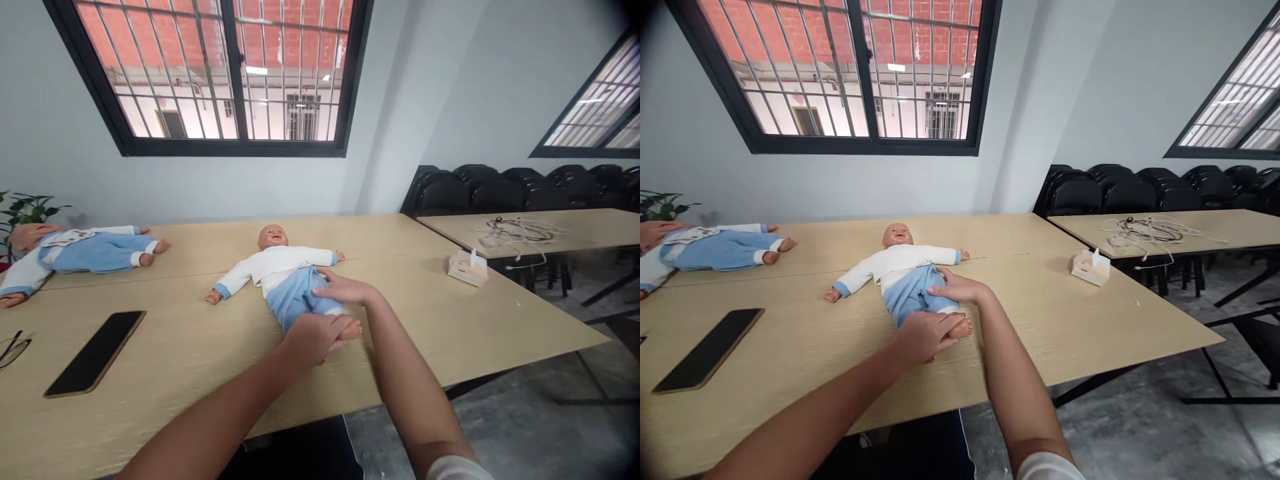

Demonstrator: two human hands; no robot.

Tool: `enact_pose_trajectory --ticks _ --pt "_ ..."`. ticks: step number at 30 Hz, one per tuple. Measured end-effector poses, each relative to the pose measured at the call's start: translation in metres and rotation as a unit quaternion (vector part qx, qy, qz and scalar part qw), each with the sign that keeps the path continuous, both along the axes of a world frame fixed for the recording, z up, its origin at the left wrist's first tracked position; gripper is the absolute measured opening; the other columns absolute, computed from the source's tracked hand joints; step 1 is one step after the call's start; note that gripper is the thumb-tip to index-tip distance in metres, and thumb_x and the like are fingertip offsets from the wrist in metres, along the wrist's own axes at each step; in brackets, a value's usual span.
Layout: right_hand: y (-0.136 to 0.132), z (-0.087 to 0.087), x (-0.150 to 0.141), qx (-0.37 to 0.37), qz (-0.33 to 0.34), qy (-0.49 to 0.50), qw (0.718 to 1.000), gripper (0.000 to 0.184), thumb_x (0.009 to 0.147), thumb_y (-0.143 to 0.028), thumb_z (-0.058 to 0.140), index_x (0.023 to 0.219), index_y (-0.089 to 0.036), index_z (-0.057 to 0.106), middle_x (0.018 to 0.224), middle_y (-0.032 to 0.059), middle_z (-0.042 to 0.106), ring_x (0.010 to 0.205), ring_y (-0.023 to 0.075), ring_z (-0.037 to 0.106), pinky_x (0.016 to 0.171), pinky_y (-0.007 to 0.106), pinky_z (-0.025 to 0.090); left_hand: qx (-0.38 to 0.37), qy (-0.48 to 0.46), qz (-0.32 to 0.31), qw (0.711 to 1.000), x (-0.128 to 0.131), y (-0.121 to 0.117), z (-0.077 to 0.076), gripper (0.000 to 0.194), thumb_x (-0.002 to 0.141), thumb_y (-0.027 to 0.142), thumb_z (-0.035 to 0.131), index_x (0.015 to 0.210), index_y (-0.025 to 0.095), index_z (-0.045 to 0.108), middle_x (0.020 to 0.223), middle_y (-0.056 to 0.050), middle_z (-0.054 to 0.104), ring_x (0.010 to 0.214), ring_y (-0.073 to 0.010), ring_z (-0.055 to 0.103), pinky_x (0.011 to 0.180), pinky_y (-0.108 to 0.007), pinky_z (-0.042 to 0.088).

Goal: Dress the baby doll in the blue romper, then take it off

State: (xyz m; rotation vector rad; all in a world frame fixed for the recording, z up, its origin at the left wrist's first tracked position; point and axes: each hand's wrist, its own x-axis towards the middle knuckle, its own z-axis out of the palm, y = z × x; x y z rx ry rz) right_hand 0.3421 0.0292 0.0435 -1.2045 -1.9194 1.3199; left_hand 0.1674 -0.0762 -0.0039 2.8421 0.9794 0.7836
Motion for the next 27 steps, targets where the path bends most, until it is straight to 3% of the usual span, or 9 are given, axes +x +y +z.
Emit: enact_pose_trajectory --ticks 4,7,9,11,15,18,20,24,27 --pt "-0.005 0.007 -0.005 0.035 0.028 -0.041 0.998 0.090 0.064 -0.043 0.092 0.144 -0.021 0.056 0.142 0.0126 0.063 0.127 0.0334 0.060 0.111 0.049 0.047 -0.017 -0.035 0.001 0.999 -0.013 0.010 0.011 0.037 0.095 0.050 0.060 0.125 0.029 0.063 0.095 -0.003 0.074 0.081 -0.0231 0.069 0.069 -0.037 0.049" --pt "-0.002 0.006 -0.007 0.044 0.037 -0.039 0.998 0.084 0.064 -0.040 0.091 0.139 -0.022 0.060 0.135 0.0109 0.067 0.121 0.0328 0.064 0.106 0.048 0.050 -0.002 -0.115 0.085 0.990 -0.044 0.030 0.029 0.026 0.098 0.040 0.055 0.117 0.026 0.065 0.100 -0.005 0.072 0.095 -0.0249 0.067 0.086 -0.041 0.051" --pt "-0.004 0.005 -0.008 0.051 0.037 -0.041 0.997 0.081 0.067 -0.039 0.090 0.139 -0.022 0.059 0.132 0.0109 0.069 0.117 0.0323 0.065 0.103 0.048 0.051 -0.008 -0.163 0.167 0.972 -0.070 0.043 0.033 0.035 0.093 0.044 0.062 0.122 0.023 0.062 0.114 -0.009 0.069 0.110 -0.0292 0.063 0.098 -0.046 0.048" --pt "-0.018 0.004 -0.012 0.109 -0.004 -0.070 0.992 0.073 0.074 -0.038 0.084 0.140 -0.021 0.058 0.132 0.0127 0.067 0.119 0.0329 0.063 0.105 0.050 0.049 -0.079 -0.183 0.204 0.958 -0.096 0.051 0.030 0.047 0.089 0.050 0.066 0.124 0.020 0.060 0.118 -0.011 0.067 0.111 -0.0300 0.061 0.095 -0.045 0.049" --pt "-0.083 -0.006 -0.028 0.312 -0.171 -0.169 0.919 0.050 0.092 -0.038 0.066 0.137 -0.018 0.058 0.133 0.0175 0.061 0.126 0.0361 0.053 0.108 0.055 0.040 -0.266 -0.148 0.165 0.938 -0.127 0.051 0.013 0.052 0.085 0.062 0.066 0.112 0.018 0.061 0.102 -0.006 0.068 0.091 -0.0246 0.064 0.079 -0.036 0.052" --pt "-0.143 -0.024 -0.041 0.326 -0.113 -0.203 0.916 0.040 0.093 -0.037 0.064 0.130 -0.022 0.060 0.120 0.0144 0.066 0.112 0.0325 0.059 0.098 0.048 0.047 -0.344 -0.165 0.118 0.917 -0.133 0.050 0.008 0.051 0.088 0.067 0.058 0.104 0.019 0.063 0.100 -0.004 0.070 0.092 -0.0246 0.064 0.081 -0.036 0.052" --pt "-0.170 -0.039 -0.048 0.329 -0.100 -0.240 0.908 0.051 0.088 -0.036 0.071 0.135 -0.024 0.057 0.123 0.0151 0.064 0.111 0.0346 0.059 0.096 0.051 0.047 -0.370 -0.223 0.080 0.898 -0.132 0.052 0.009 0.054 0.089 0.068 0.057 0.113 0.020 0.063 0.114 -0.005 0.071 0.107 -0.0263 0.064 0.093 -0.037 0.051" --pt "-0.180 -0.061 -0.054 0.347 -0.149 -0.285 0.881 0.058 0.087 -0.026 0.066 0.143 -0.019 0.052 0.124 0.0179 0.064 0.116 0.0378 0.058 0.101 0.055 0.045 -0.382 -0.328 0.041 0.863 -0.134 0.055 0.009 0.059 0.090 0.064 0.058 0.128 0.019 0.057 0.133 -0.011 0.066 0.126 -0.0287 0.059 0.106 -0.041 0.047" --pt "-0.169 -0.061 -0.052 0.321 -0.192 -0.257 0.891 0.049 0.088 -0.022 0.058 0.137 -0.015 0.058 0.113 0.0177 0.069 0.106 0.0351 0.063 0.093 0.050 0.051 -0.417 -0.312 0.013 0.854 -0.143 0.054 0.007 0.057 0.085 0.056 0.066 0.127 0.020 0.056 0.129 -0.010 0.068 0.121 -0.0292 0.062 0.100 -0.040 0.051"
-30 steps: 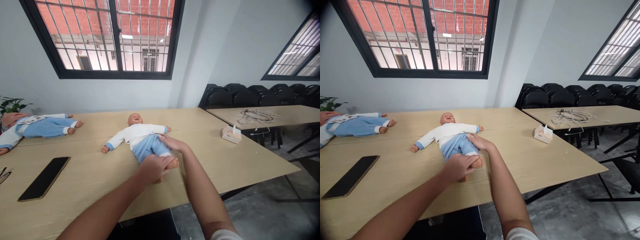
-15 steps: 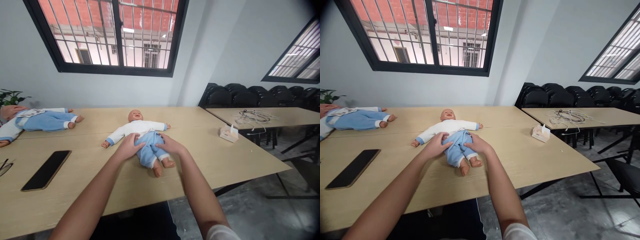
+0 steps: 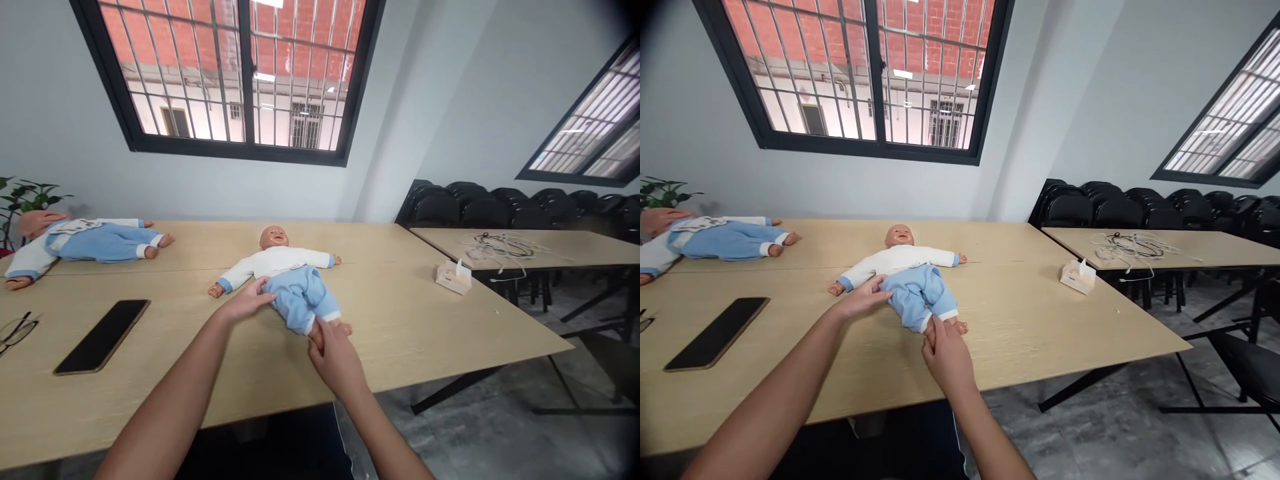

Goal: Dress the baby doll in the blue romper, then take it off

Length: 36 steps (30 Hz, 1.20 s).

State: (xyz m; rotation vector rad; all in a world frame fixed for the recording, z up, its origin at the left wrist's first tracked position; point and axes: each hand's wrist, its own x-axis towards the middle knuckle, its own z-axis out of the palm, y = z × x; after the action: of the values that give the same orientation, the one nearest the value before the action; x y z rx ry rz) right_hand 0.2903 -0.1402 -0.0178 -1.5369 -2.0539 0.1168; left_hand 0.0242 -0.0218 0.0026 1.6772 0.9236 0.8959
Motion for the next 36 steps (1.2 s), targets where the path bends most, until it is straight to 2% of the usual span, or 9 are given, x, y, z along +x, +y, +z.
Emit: enact_pose_trajectory --ticks 4,10,15,21,25,29,32,34,36 --pt "0.001 0.013 0.010 -0.056 -0.028 0.144 0.988 0.036 0.086 -0.030 0.059 0.120 -0.021 0.068 0.101 0.0110 0.075 0.091 0.0292 0.070 0.081 0.041 0.055 0.033 0.144 -0.012 0.989 -0.010 0.000 -0.005 0.045 0.081 0.044 0.069 0.119 0.022 0.061 0.122 -0.007 0.070 0.110 -0.0287 0.065 0.096 -0.038 0.051" --pt "-0.012 0.020 0.020 -0.099 -0.045 0.295 0.949 0.032 0.088 -0.047 0.061 0.105 -0.022 0.072 0.088 0.0070 0.076 0.080 0.0258 0.072 0.070 0.034 0.056 0.132 0.326 0.079 0.933 -0.010 0.013 -0.016 0.024 0.083 0.044 0.067 0.095 0.024 0.071 0.099 -0.006 0.074 0.098 -0.0296 0.065 0.089 -0.036 0.048" --pt "-0.026 0.023 0.047 -0.092 -0.050 0.268 0.958 0.030 0.086 -0.047 0.062 0.099 -0.021 0.073 0.082 0.0072 0.076 0.072 0.0255 0.070 0.065 0.034 0.054 0.137 0.349 0.181 0.909 -0.007 0.025 -0.022 0.017 0.089 0.035 0.062 0.094 0.022 0.072 0.103 -0.010 0.075 0.097 -0.0285 0.065 0.083 -0.033 0.044" --pt "-0.060 0.031 0.084 -0.113 -0.054 0.239 0.963 0.032 0.088 -0.053 0.062 0.097 -0.025 0.074 0.081 0.0075 0.076 0.071 0.0271 0.069 0.062 0.035 0.053 0.130 0.348 0.259 0.892 0.008 0.023 -0.027 0.014 0.090 0.030 0.062 0.098 0.023 0.071 0.102 -0.010 0.074 0.103 -0.0297 0.064 0.083 -0.034 0.044" --pt "-0.078 0.026 0.053 -0.086 -0.042 0.189 0.977 0.029 0.088 -0.049 0.063 0.105 -0.026 0.072 0.083 0.0062 0.076 0.065 0.0252 0.067 0.062 0.036 0.053 0.134 0.327 0.284 0.891 0.013 0.021 -0.024 0.015 0.088 0.029 0.064 0.101 0.022 0.067 0.104 -0.011 0.071 0.107 -0.0303 0.062 0.091 -0.037 0.045" --pt "-0.085 0.009 0.004 -0.019 -0.022 0.064 0.998 0.029 0.082 -0.045 0.076 0.104 -0.028 0.067 0.097 0.0077 0.076 0.084 0.0293 0.071 0.072 0.039 0.054 0.145 0.285 0.317 0.893 0.017 0.005 -0.011 0.036 0.087 0.025 0.062 0.122 0.019 0.055 0.122 -0.012 0.062 0.113 -0.0254 0.060 0.099 -0.038 0.047" --pt "-0.086 -0.003 -0.024 0.008 -0.016 -0.009 1.000 0.028 0.080 -0.043 0.082 0.092 -0.027 0.062 0.087 0.0054 0.073 0.086 0.0293 0.070 0.069 0.036 0.050 0.171 0.213 0.338 0.901 0.036 -0.031 -0.004 0.044 0.090 0.035 0.061 0.128 0.018 0.049 0.127 -0.013 0.055 0.113 -0.0261 0.060 0.104 -0.044 0.047" --pt "-0.088 -0.006 -0.037 0.017 -0.012 -0.030 0.999 0.030 0.080 -0.040 0.083 0.091 -0.025 0.060 0.085 0.0041 0.071 0.085 0.0279 0.068 0.068 0.035 0.048 0.191 0.190 0.305 0.913 0.054 -0.063 -0.005 0.054 0.086 0.045 0.067 0.130 0.020 0.048 0.128 -0.013 0.053 0.118 -0.0303 0.057 0.106 -0.050 0.047" --pt "-0.090 -0.004 -0.042 0.016 0.007 -0.025 1.000 0.031 0.081 -0.040 0.083 0.095 -0.024 0.060 0.086 0.0036 0.072 0.083 0.0265 0.067 0.068 0.034 0.046 0.211 0.199 0.263 0.920 0.067 -0.092 -0.010 0.070 0.079 0.045 0.075 0.137 0.021 0.045 0.135 -0.014 0.049 0.131 -0.0353 0.050 0.110 -0.054 0.044"
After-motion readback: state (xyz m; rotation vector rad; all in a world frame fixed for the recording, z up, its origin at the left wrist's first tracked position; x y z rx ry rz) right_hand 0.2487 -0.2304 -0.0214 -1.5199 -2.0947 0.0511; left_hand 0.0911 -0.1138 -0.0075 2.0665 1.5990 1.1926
